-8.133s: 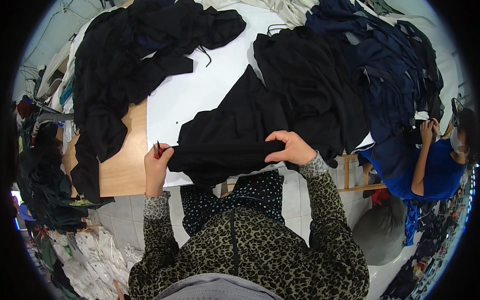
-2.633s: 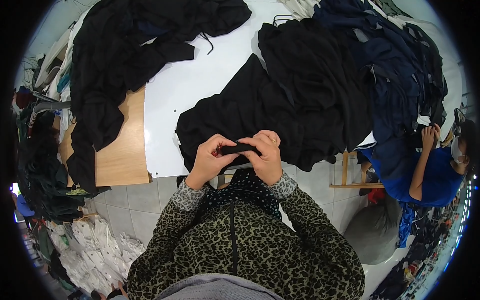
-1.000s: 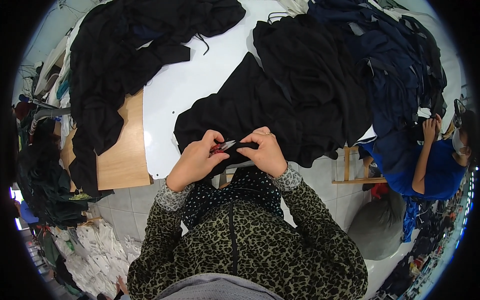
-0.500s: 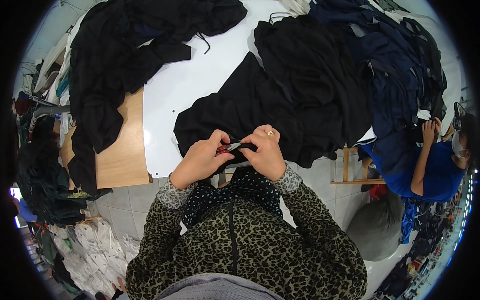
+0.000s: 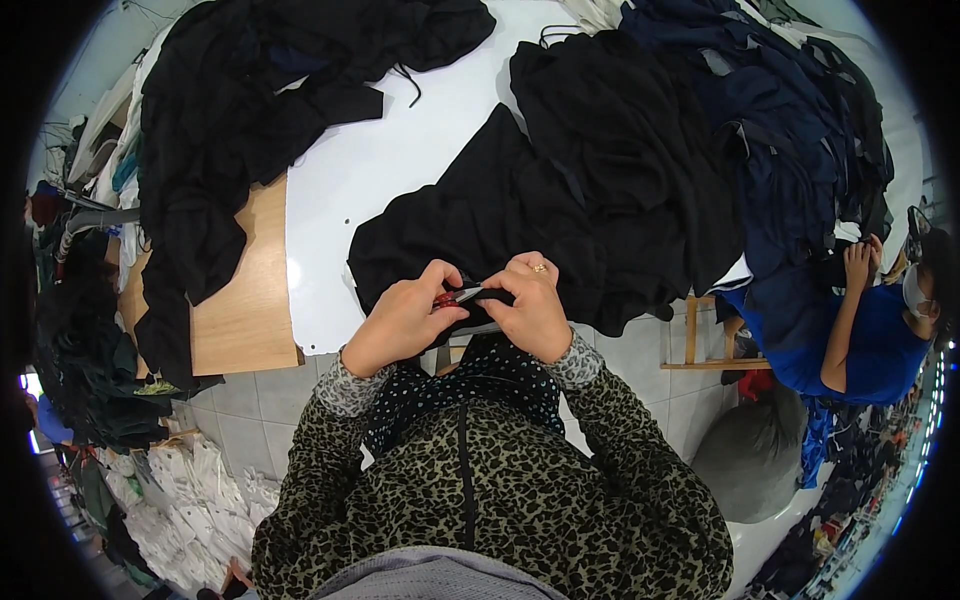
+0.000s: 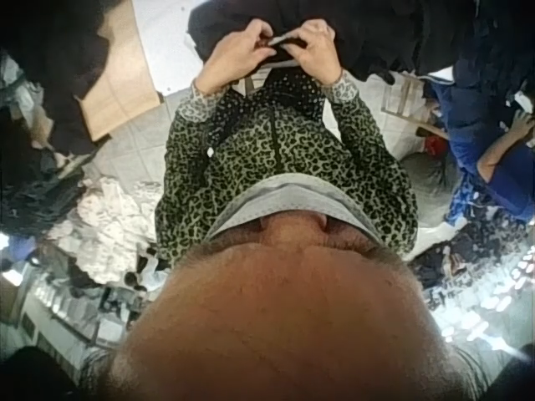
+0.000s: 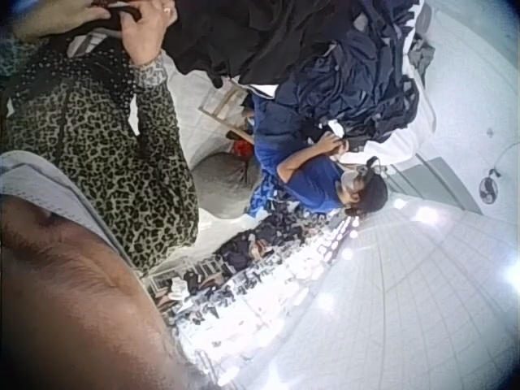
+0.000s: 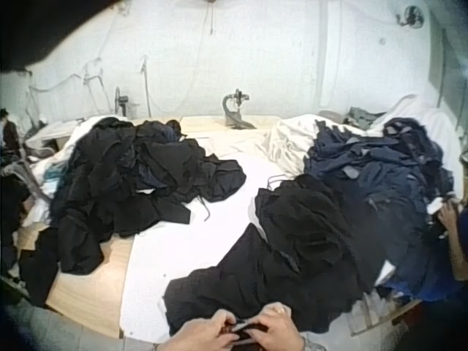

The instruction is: The recorder is using thread nippers to inspect and trim excess threads from black fabric garments on a workbench.

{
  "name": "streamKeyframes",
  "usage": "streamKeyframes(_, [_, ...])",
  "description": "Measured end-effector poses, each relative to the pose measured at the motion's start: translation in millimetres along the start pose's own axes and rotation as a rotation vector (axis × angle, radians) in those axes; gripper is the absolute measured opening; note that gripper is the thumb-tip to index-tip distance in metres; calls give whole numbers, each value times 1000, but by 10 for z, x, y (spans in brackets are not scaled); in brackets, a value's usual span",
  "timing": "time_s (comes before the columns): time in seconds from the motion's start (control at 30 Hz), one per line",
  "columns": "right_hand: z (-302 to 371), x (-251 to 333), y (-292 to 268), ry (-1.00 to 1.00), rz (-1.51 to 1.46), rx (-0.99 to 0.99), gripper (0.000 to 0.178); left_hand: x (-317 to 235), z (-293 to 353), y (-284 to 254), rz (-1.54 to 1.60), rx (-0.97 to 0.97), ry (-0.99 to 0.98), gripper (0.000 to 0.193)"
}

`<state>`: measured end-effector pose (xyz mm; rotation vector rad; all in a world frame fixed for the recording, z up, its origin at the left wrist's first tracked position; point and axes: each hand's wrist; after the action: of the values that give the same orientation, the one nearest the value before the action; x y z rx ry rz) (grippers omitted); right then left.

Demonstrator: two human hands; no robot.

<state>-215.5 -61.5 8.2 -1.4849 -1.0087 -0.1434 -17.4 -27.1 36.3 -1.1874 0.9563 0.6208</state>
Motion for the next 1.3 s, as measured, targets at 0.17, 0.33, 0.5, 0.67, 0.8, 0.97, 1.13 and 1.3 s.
streamKeyframes(0.17, [3, -20, -2, 11, -12, -5, 17, 14, -5, -17, 58, 15, -6, 34])
streamKeyframes(0.33, [-4, -18, 0, -1, 7, -12, 18, 27, -8, -1, 33, 33, 11, 34])
streamKeyframes(0.5, [-19, -81, -18, 47, -80, -6, 19, 58, 6, -51, 155, -53, -12, 35])
streamKeyframes(0.67, [-8, -172, 4, 158, -321, 16, 21, 42, 4, -71, 173, -35, -56, 36])
streamKeyframes(0.8, [-17, -148, -12, 140, -268, 34, 21, 27, -10, -31, 148, -8, -66, 37])
streamKeyframes(0.97, [-26, -90, -18, 65, -114, 32, 21, 17, -35, 37, 85, 6, -19, 37])
streamKeyframes(1.13, [-7, -168, -23, 223, -414, 81, 20, 49, -34, 34, 243, -104, -19, 35])
streamKeyframes(1.3, [-6, -185, -80, 492, -904, 194, 15, 141, 0, 69, 387, -267, -7, 38])
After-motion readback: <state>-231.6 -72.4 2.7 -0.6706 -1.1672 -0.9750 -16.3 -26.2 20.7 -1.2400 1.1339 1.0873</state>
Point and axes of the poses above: each hand's wrist, its own z-axis away from the middle knuckle, its own y-axis out of the palm, x = y × z, and after that the axes turned 7 degrees about z, right-handed
